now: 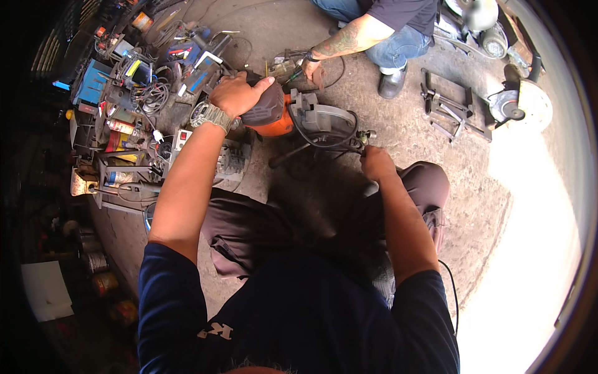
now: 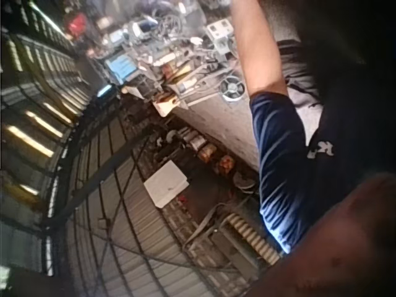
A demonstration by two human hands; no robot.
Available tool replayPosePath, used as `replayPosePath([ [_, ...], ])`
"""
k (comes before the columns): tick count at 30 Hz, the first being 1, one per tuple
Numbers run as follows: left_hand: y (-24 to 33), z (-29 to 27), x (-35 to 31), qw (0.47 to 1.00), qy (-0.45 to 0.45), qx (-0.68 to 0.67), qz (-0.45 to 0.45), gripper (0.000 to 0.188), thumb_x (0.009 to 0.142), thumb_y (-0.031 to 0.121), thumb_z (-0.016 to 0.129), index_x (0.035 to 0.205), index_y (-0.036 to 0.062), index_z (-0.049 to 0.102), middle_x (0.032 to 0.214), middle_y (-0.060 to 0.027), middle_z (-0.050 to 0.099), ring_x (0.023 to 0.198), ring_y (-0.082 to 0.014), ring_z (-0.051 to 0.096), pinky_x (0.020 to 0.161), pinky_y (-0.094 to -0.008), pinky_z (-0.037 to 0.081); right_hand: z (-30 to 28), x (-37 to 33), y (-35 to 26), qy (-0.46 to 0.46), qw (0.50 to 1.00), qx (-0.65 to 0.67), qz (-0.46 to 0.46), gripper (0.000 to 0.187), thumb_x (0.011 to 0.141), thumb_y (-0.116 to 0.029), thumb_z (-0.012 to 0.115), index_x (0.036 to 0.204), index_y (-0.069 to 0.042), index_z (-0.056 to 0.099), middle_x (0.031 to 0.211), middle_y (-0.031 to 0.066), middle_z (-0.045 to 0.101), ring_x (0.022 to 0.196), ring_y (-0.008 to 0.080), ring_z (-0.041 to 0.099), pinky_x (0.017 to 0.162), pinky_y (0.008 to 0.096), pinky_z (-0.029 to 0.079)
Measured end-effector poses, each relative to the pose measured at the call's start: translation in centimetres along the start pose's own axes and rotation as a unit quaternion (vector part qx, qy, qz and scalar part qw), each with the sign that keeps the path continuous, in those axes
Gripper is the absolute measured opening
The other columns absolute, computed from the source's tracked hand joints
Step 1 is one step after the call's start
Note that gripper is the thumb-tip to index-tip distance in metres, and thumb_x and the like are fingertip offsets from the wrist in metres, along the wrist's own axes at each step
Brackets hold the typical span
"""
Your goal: The person sits on the floor and repairs an orange electrical device. They connect wires, adjust internal components, and reattach the cover using their hands and a screwdriver.
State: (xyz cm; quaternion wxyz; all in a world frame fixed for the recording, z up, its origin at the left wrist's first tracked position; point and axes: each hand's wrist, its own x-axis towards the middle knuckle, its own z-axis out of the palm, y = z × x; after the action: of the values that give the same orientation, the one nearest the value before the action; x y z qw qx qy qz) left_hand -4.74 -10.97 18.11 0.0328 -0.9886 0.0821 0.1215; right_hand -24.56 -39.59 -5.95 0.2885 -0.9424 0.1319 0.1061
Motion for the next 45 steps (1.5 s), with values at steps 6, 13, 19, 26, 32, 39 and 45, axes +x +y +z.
replayPosePath([
  [6, -3.4, 4.7, 0.9, 0.961, 0.127, -0.216, 0.121, 0.083, 0.095, 0.065, 0.062, 0.151, 0.0036, 0.053, 0.149, -0.0234, 0.054, 0.137, -0.0402, 0.054, 0.115, -0.0454, 0.043, -0.2, -0.1, 0.0, -0.002, 1.0, 0.0, -0.01, 0.02, 0.091, -0.017, 0.072, 0.102, -0.001, 0.072, 0.104, 0.0237, 0.075, 0.105, 0.0427, 0.07, 0.095, 0.0494, 0.055],
  [13, -4.5, 8.1, 1.8, 0.878, 0.228, -0.378, 0.188, 0.058, 0.094, 0.05, 0.071, 0.126, 0.0021, 0.071, 0.124, -0.0214, 0.068, 0.116, -0.0397, 0.066, 0.102, -0.0451, 0.051, -0.7, -0.1, -0.7, -0.021, 1.0, 0.001, 0.007, 0.022, 0.091, -0.02, 0.073, 0.105, -0.002, 0.073, 0.107, 0.0251, 0.075, 0.109, 0.0422, 0.07, 0.097, 0.0511, 0.054],
  [19, -4.5, 9.0, 1.9, 0.881, 0.269, -0.361, 0.147, 0.051, 0.095, 0.046, 0.073, 0.121, 0.0022, 0.072, 0.116, -0.0221, 0.073, 0.109, -0.0393, 0.07, 0.094, -0.0436, 0.055, -0.8, 0.1, -0.9, -0.02, 1.0, -0.016, 0.014, 0.023, 0.091, -0.021, 0.073, 0.105, -0.003, 0.073, 0.106, 0.0246, 0.075, 0.108, 0.0425, 0.07, 0.097, 0.0505, 0.055],
  [26, -3.9, 9.1, 2.0, 0.885, 0.28, -0.343, 0.146, 0.052, 0.093, 0.051, 0.069, 0.119, 0.0062, 0.072, 0.117, -0.0227, 0.07, 0.11, -0.0436, 0.067, 0.098, -0.0494, 0.053, -0.7, 0.0, -1.2, -0.018, 0.999, -0.024, 0.013, 0.023, 0.091, -0.021, 0.073, 0.103, -0.002, 0.073, 0.105, 0.0241, 0.075, 0.107, 0.0423, 0.07, 0.095, 0.0508, 0.055],
  [32, -4.7, 9.2, 2.3, 0.884, 0.256, -0.358, 0.154, 0.049, 0.094, 0.049, 0.068, 0.119, 0.0069, 0.071, 0.121, -0.022, 0.069, 0.109, -0.0431, 0.067, 0.097, -0.0486, 0.054, -1.7, -0.2, -1.3, -0.002, 1.0, 0.0, 0.0, 0.021, 0.093, -0.02, 0.071, 0.104, -0.002, 0.073, 0.103, 0.0225, 0.076, 0.104, 0.0419, 0.071, 0.093, 0.0494, 0.056],
  [39, -6.1, 12.6, 3.2, 0.759, 0.27, -0.575, 0.145, 0.038, 0.102, 0.033, 0.065, 0.127, 0.0053, 0.07, 0.127, -0.019, 0.068, 0.117, -0.0324, 0.066, 0.1, -0.0393, 0.051, -4.8, -0.3, -4.8, 0.133, 0.984, 0.113, -0.018, 0.018, 0.095, -0.019, 0.074, 0.103, -0.003, 0.073, 0.091, 0.0172, 0.076, 0.085, 0.0296, 0.075, 0.08, 0.0397, 0.057],
  [45, -5.3, 13.3, 1.9, 0.646, 0.287, -0.701, 0.098, 0.031, 0.107, 0.018, 0.064, 0.134, 0.0034, 0.069, 0.136, -0.0083, 0.067, 0.122, -0.0151, 0.061, 0.106, -0.0303, 0.046, -9.2, 2.6, -17.3, 0.18, 0.946, 0.214, -0.161, 0.015, 0.097, -0.017, 0.075, 0.103, -0.003, 0.073, 0.086, 0.0132, 0.075, 0.078, 0.0153, 0.068, 0.077, 0.0339, 0.055],
])
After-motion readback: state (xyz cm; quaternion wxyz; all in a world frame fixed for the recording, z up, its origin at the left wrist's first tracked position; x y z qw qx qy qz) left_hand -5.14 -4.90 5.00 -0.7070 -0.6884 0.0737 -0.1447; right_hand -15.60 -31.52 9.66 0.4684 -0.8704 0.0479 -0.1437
